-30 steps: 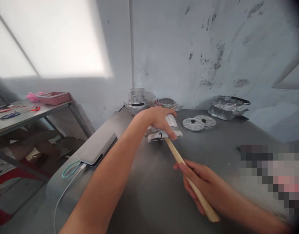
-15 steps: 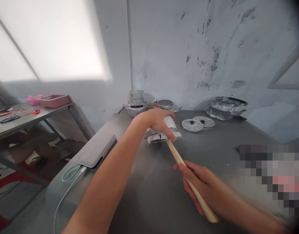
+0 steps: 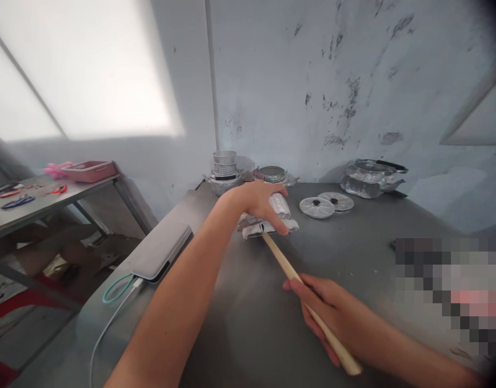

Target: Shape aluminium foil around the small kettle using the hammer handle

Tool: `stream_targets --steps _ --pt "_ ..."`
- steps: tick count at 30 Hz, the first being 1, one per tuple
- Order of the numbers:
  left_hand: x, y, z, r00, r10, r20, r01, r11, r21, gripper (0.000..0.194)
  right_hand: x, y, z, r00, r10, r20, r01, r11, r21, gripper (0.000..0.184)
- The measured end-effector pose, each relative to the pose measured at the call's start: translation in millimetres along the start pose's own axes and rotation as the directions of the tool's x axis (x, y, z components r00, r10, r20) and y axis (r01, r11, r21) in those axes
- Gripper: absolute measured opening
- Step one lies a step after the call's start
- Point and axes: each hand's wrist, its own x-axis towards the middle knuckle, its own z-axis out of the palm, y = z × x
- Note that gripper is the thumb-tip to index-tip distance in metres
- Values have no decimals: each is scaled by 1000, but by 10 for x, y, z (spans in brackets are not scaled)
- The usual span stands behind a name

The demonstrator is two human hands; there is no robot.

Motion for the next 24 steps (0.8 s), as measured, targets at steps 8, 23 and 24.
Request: stream_targets --steps 8,23,24 --pt "7 0 20 999 13 -34 -13 1000 15 101 13 -28 -4 1000 -19 13 18 998 55 46" --pt "29 -43 30 1000 6 4 -6 1000 4 103 17 -37 -15 992 -78 -95 70 994 -90 45" --pt "27 -39 29 1000 6 10 -6 1000 6 103 17 -39 -15 994 -59 -93 48 993 -108 46"
